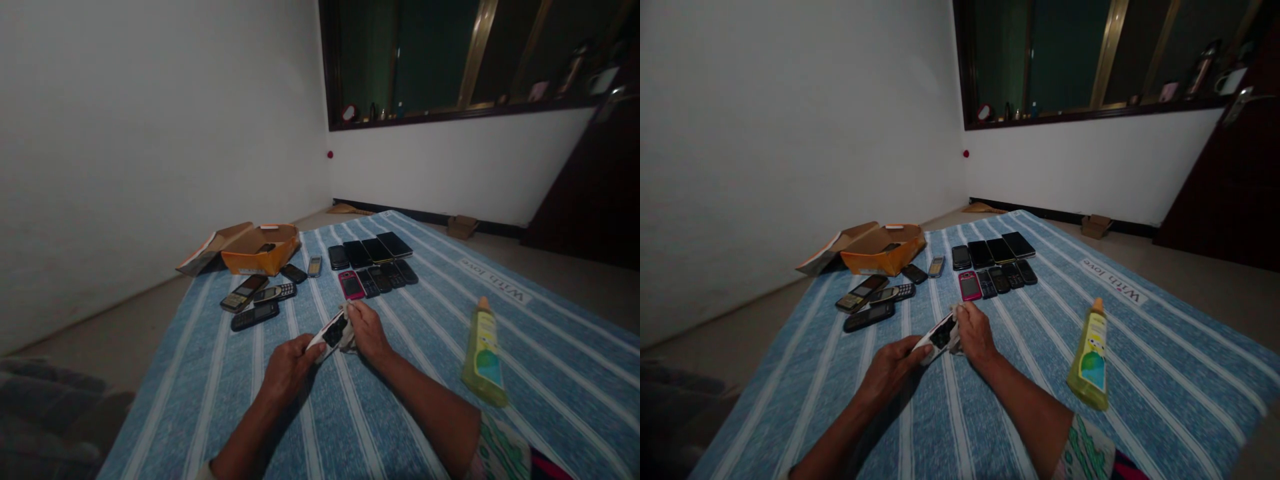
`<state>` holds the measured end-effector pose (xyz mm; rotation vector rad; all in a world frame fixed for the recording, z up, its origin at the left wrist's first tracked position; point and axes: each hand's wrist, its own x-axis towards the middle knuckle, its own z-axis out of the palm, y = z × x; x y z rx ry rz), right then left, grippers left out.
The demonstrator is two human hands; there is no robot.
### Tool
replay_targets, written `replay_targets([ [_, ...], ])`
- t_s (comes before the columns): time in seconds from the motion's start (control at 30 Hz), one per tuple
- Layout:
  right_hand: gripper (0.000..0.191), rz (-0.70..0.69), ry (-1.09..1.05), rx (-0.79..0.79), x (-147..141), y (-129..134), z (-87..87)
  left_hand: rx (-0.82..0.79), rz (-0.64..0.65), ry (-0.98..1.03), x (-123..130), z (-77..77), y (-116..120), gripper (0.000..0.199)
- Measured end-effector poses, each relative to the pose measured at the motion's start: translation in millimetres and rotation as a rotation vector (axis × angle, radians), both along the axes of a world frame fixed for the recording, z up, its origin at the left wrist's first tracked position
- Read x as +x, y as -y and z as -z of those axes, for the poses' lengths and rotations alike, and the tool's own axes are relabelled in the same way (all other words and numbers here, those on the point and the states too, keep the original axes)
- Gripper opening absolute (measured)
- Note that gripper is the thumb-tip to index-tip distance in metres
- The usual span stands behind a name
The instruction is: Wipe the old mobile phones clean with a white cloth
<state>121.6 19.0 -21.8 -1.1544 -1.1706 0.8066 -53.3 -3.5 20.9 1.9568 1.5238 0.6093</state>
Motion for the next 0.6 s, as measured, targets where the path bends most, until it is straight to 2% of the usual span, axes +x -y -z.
replay_targets([
  [0.07, 0.03, -0.014, -0.111, -0.022, 0.6, -1.9, 1.0, 0.017, 0.017, 0.017, 1.1, 0.8, 1.4, 0.043],
  [0.2, 0.033, -0.021, -0.202, -0.066, 2.1, -4.0, 2.6, 0.101, 0.008, 0.043, 2.3, 0.4, 4.8, 0.045],
  [0.37, 0.037, -0.081, -0.31, -0.131, 3.1, -2.0, 0.3, 0.371, -0.004, -0.07, -2.6, 11.2, 1.5, 0.036],
  [0.6, 0.036, -0.09, -0.219, -0.123, 7.0, -1.3, -0.5, 0.49, 0.026, -0.19, -10.4, 34.0, -10.5, 0.031],
])
